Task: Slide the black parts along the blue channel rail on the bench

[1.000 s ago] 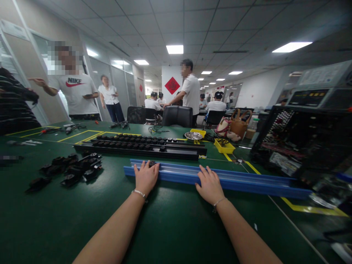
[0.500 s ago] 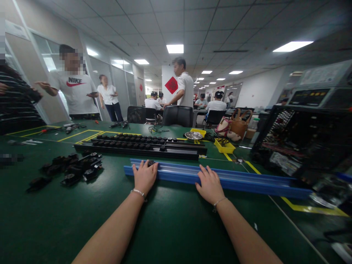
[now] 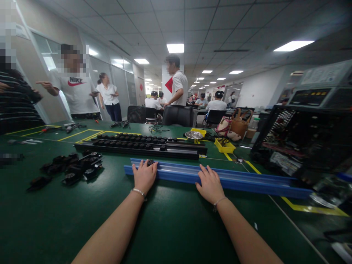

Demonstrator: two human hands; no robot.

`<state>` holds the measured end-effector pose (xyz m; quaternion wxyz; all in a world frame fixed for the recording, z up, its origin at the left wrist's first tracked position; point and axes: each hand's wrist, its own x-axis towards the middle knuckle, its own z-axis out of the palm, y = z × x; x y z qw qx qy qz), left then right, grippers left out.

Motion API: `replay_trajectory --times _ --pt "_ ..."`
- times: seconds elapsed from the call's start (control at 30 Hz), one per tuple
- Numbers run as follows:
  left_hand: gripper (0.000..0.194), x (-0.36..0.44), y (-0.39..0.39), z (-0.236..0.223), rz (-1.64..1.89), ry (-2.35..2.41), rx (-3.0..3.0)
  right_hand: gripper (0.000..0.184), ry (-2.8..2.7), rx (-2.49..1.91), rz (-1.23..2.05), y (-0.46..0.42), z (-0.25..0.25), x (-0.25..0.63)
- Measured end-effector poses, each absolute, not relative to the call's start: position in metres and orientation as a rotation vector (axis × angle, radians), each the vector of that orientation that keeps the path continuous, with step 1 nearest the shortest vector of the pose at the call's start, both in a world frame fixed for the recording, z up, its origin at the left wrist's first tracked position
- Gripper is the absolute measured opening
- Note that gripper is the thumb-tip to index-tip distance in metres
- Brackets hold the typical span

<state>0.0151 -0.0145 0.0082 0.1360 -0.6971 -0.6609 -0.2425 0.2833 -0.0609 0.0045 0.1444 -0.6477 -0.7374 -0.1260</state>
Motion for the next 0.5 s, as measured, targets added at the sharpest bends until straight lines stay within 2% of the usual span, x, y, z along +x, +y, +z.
replay_trajectory --times 0.5 --pt "0.038 0.015 -0.0142 0.0085 -0.676 -1.923 -2.007 0.029 -2.128 -1.863 -0.396 -0.0603 0.0025 0.2831"
